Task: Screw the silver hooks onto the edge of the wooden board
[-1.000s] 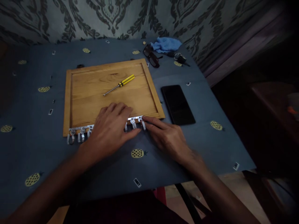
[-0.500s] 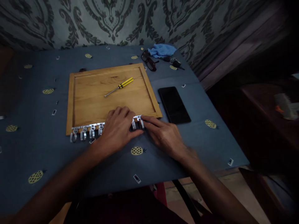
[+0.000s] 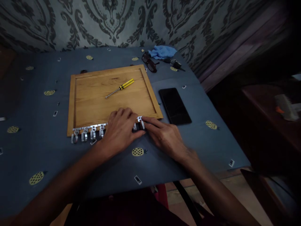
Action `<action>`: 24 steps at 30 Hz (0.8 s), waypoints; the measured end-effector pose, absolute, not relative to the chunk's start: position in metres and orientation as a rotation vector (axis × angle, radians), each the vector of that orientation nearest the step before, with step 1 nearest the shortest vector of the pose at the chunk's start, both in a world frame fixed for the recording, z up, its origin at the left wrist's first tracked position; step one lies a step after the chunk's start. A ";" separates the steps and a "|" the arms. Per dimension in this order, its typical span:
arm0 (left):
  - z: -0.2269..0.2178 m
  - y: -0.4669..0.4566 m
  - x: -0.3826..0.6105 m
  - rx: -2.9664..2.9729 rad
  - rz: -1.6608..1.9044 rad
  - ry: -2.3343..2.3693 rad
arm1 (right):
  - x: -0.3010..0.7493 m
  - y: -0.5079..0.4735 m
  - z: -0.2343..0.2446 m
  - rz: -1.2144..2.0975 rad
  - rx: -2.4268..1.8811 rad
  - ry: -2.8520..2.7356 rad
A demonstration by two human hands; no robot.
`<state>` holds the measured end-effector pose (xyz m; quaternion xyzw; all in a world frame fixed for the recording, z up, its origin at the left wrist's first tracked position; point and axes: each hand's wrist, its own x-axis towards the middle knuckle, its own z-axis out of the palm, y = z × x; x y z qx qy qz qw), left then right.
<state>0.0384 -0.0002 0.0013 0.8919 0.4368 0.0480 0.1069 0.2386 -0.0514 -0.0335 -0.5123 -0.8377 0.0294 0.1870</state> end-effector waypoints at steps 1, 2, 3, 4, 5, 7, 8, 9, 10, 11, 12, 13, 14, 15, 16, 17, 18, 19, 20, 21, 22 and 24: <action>0.001 0.000 0.039 2.620 0.142 1.285 | 0.239 -0.051 -0.033 0.080 -1.438 -2.357; 0.001 0.000 0.039 2.616 0.143 1.285 | 0.239 -0.051 -0.033 0.082 -1.435 -2.359; 0.001 0.000 0.039 2.613 0.146 1.287 | 0.239 -0.051 -0.033 0.085 -1.434 -2.361; 0.001 0.000 0.039 2.614 0.152 1.289 | 0.240 -0.052 -0.033 0.086 -1.432 -2.363; 0.000 0.000 0.039 2.617 0.160 1.292 | 0.240 -0.052 -0.032 0.086 -1.428 -2.362; -0.001 0.000 0.039 2.620 0.175 1.299 | 0.240 -0.052 -0.032 0.084 -1.417 -2.360; -0.001 -0.001 0.039 2.621 0.182 1.302 | 0.241 -0.052 -0.031 0.083 -1.412 -2.359; -0.002 -0.001 0.040 2.620 0.189 1.306 | 0.241 -0.052 -0.031 0.081 -1.407 -2.357; -0.002 -0.001 0.040 2.618 0.195 1.308 | 0.241 -0.052 -0.031 0.081 -1.401 -2.355; -0.002 -0.001 0.040 2.613 0.200 1.309 | 0.240 -0.052 -0.031 0.084 -1.392 -2.351; -0.002 -0.001 0.041 2.607 0.203 1.309 | 0.240 -0.052 -0.032 0.087 -1.380 -2.347; -0.002 -0.001 0.041 2.598 0.201 1.309 | 0.240 -0.052 -0.033 0.088 -1.366 -2.340; -0.001 0.000 0.042 2.587 0.195 1.310 | 0.240 -0.052 -0.033 0.085 -1.356 -2.333; -0.001 0.000 0.042 2.576 0.184 1.312 | 0.240 -0.052 -0.034 0.081 -1.348 -2.325; 0.000 0.000 0.042 2.566 0.174 1.314 | 0.241 -0.052 -0.035 0.074 -1.341 -2.319; 0.001 0.000 0.043 2.559 0.165 1.316 | 0.241 -0.052 -0.036 0.063 -1.332 -2.311; 0.001 0.000 0.043 2.555 0.158 1.317 | 0.241 -0.052 -0.036 0.054 -1.324 -2.306; 0.002 0.000 0.043 2.552 0.153 1.318 | 0.241 -0.052 -0.036 0.049 -1.313 -2.301; 0.003 0.000 0.043 2.550 0.152 1.320 | 0.241 -0.053 -0.036 0.045 -1.300 -2.295; 0.003 0.000 0.043 2.548 0.153 1.322 | 0.242 -0.053 -0.037 0.042 -1.288 -2.289; 0.003 -0.001 0.043 2.547 0.156 1.322 | 0.242 -0.054 -0.037 0.043 -1.277 -2.280; 0.003 -0.001 0.043 2.549 0.171 1.323 | 0.242 -0.055 -0.038 0.050 -1.265 -2.251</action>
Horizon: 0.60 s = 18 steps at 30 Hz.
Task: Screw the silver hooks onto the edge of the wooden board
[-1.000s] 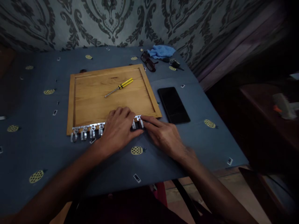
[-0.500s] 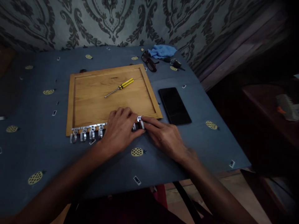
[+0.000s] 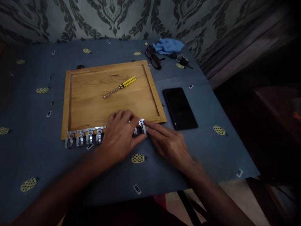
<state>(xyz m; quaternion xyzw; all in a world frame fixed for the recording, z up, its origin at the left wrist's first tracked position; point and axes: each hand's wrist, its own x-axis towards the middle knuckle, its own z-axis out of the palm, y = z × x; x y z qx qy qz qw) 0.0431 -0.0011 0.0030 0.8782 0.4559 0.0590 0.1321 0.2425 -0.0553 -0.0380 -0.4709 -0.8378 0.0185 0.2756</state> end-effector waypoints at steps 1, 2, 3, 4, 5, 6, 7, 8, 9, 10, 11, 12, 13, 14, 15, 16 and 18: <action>0.003 -0.001 0.043 2.552 0.182 1.322 | 0.243 -0.056 -0.039 0.055 -1.263 -2.230; 0.002 -0.002 0.043 2.557 0.193 1.321 | 0.244 -0.057 -0.040 0.063 -1.262 -2.208; 0.002 -0.002 0.044 2.562 0.205 1.321 | 0.244 -0.058 -0.041 0.070 -1.261 -2.185; 0.001 -0.002 0.044 2.566 0.220 1.324 | 0.245 -0.059 -0.041 0.073 -1.262 -2.165; 0.000 -0.003 0.044 2.571 0.235 1.326 | 0.246 -0.060 -0.041 0.076 -1.264 -2.150; -0.001 -0.003 0.044 2.575 0.250 1.325 | 0.246 -0.060 -0.041 0.076 -1.265 -2.142; -0.001 -0.003 0.044 2.579 0.265 1.322 | 0.246 -0.061 -0.041 0.075 -1.268 -2.141; -0.002 -0.004 0.043 2.583 0.280 1.321 | 0.246 -0.061 -0.040 0.074 -1.274 -2.144; -0.003 -0.004 0.043 2.587 0.290 1.317 | 0.246 -0.061 -0.040 0.072 -1.281 -2.147; -0.004 -0.004 0.043 2.590 0.299 1.316 | 0.245 -0.061 -0.039 0.068 -1.284 -2.148; -0.004 -0.005 0.043 2.594 0.306 1.316 | 0.245 -0.061 -0.039 0.066 -1.288 -2.146; -0.005 -0.005 0.042 2.596 0.314 1.317 | 0.245 -0.062 -0.039 0.063 -1.290 -2.141; -0.005 -0.005 0.042 2.598 0.322 1.318 | 0.245 -0.062 -0.039 0.065 -1.289 -2.137; -0.005 -0.006 0.042 2.599 0.331 1.317 | 0.245 -0.062 -0.040 0.069 -1.287 -2.136; -0.005 -0.006 0.042 2.599 0.337 1.316 | 0.246 -0.062 -0.040 0.075 -1.284 -2.136; -0.005 -0.006 0.042 2.598 0.343 1.316 | 0.246 -0.062 -0.040 0.079 -1.282 -2.136; -0.005 -0.006 0.042 2.594 0.343 1.314 | 0.247 -0.062 -0.041 0.085 -1.279 -2.131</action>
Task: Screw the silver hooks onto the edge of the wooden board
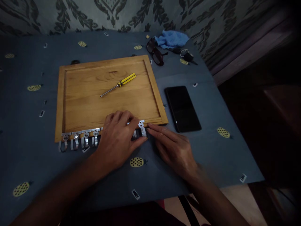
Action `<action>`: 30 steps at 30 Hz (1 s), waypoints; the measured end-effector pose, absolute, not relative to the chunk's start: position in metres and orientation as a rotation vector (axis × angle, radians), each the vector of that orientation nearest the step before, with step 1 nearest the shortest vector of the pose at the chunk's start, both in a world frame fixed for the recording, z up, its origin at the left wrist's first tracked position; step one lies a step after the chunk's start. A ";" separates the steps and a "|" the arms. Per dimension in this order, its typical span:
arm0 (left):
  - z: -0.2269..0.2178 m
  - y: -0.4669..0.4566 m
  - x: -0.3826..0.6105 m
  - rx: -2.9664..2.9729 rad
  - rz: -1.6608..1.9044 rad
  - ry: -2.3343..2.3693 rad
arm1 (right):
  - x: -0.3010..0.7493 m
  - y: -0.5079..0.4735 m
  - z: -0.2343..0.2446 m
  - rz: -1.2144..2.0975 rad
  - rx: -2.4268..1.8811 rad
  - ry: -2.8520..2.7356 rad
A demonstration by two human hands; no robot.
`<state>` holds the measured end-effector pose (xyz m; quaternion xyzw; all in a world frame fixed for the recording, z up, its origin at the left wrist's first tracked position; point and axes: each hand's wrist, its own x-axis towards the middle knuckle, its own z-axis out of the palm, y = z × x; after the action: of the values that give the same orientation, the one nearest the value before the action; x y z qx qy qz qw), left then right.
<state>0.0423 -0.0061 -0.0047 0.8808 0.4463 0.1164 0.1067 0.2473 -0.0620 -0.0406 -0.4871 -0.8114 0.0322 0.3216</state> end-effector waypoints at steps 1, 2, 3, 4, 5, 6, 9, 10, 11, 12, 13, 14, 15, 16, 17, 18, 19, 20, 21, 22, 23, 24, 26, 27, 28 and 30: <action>-0.005 -0.006 0.042 2.591 0.338 1.312 | 0.248 -0.062 -0.041 0.091 -1.283 -2.130; -0.004 -0.006 0.043 2.586 0.330 1.311 | 0.248 -0.062 -0.041 0.095 -1.286 -2.127; -0.004 -0.005 0.043 2.579 0.320 1.312 | 0.248 -0.061 -0.041 0.105 -1.289 -2.126; -0.004 -0.005 0.043 2.571 0.305 1.315 | 0.249 -0.061 -0.041 0.122 -1.291 -2.124; -0.003 -0.005 0.043 2.561 0.288 1.320 | 0.249 -0.061 -0.041 0.146 -1.287 -2.117; -0.003 -0.004 0.044 2.550 0.269 1.328 | 0.249 -0.060 -0.040 0.178 -1.280 -2.098; 0.000 -0.003 0.045 2.513 0.194 1.344 | 0.249 -0.056 -0.038 0.297 -1.287 -1.998; 0.002 -0.002 0.045 2.499 0.164 1.344 | 0.249 -0.053 -0.036 0.323 -1.299 -1.958; 0.003 -0.002 0.046 2.484 0.133 1.344 | 0.248 -0.049 -0.033 0.341 -1.310 -1.926; 0.004 -0.002 0.046 2.470 0.106 1.342 | 0.248 -0.044 -0.030 0.352 -1.317 -1.905; 0.005 -0.002 0.047 2.458 0.087 1.342 | 0.247 -0.037 -0.026 0.359 -1.313 -1.897; 0.006 -0.002 0.047 2.449 0.079 1.342 | 0.245 -0.029 -0.021 0.368 -1.304 -1.903; 0.006 -0.002 0.047 2.445 0.079 1.340 | 0.243 -0.020 -0.016 0.380 -1.293 -1.923; 0.007 -0.001 0.047 2.442 0.083 1.345 | 0.240 -0.010 -0.011 0.395 -1.279 -1.961; 0.007 -0.001 0.047 2.438 0.088 1.352 | 0.237 0.001 -0.006 0.414 -1.277 -2.005; 0.007 -0.002 0.047 2.435 0.099 1.362 | 0.232 0.013 -0.001 0.431 -1.271 -2.064; 0.007 -0.002 0.047 2.433 0.115 1.370 | 0.226 0.024 0.003 0.446 -1.267 -2.114; 0.007 -0.002 0.047 2.433 0.133 1.371 | 0.220 0.035 0.007 0.465 -1.271 -2.156; 0.007 -0.002 0.047 2.438 0.152 1.365 | 0.212 0.044 0.010 0.492 -1.280 -2.199; 0.007 -0.002 0.047 2.444 0.163 1.351 | 0.203 0.053 0.012 0.509 -1.284 -2.246; 0.007 -0.002 0.047 2.450 0.167 1.335 | 0.194 0.061 0.014 0.520 -1.278 -2.301; 0.007 -0.002 0.047 2.454 0.165 1.322 | 0.184 0.067 0.016 0.516 -1.267 -2.350; 0.005 -0.001 0.046 2.437 0.153 1.319 | 0.161 0.078 0.021 0.515 -1.200 -2.466; 0.004 0.000 0.045 2.429 0.157 1.312 | 0.148 0.083 0.024 0.511 -1.157 -2.524; 0.002 0.001 0.045 2.423 0.162 1.298 | 0.134 0.087 0.026 0.504 -1.115 -2.581; -0.001 0.002 0.043 2.417 0.197 1.274 | 0.102 0.095 0.031 0.461 -1.051 -2.690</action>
<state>0.0435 0.0016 -0.0007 0.8646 0.4557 0.0705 0.1997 0.1025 0.0954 0.0313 -0.3574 -0.9143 0.1566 0.1084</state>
